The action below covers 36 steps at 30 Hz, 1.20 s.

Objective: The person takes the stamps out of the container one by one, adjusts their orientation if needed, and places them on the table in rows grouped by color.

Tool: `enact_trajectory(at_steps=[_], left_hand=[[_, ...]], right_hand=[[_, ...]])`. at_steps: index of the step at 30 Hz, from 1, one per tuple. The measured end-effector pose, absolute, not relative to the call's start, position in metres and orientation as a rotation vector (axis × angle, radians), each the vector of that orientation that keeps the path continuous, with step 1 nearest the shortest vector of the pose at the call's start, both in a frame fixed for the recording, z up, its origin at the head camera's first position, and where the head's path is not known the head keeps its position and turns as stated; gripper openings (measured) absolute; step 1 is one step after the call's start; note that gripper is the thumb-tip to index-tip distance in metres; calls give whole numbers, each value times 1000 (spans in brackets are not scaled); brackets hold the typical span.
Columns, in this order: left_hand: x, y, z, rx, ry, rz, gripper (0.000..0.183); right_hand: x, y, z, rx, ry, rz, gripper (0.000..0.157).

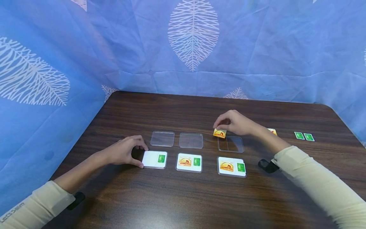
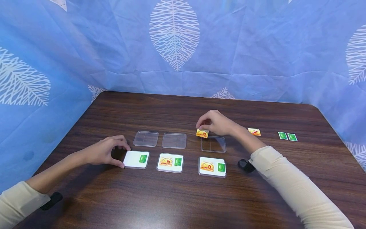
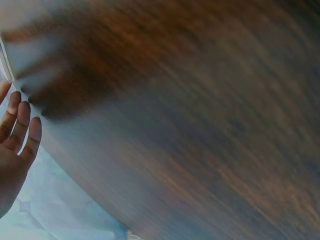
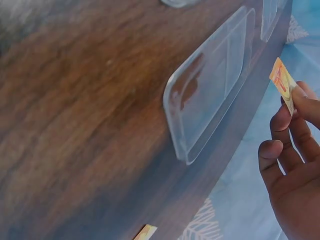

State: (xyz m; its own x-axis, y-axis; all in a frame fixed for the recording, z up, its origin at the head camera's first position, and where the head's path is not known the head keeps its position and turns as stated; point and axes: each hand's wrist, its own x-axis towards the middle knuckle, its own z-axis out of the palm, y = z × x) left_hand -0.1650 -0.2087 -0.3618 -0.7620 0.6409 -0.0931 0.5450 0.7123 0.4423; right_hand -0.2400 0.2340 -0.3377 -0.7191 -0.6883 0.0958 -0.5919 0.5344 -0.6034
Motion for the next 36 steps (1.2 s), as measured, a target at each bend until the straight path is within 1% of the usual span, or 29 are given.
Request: enact_trajectory(at_steps=[19,36], left_hand=[[-166,-210,-363,969,2669,608,50],[-166,-212,-364,955,2666,615,50]], right_hand=[[-247,250,-337,-1059,2659,-906,10],[-254,269,-345,-920,2720,-762,15]])
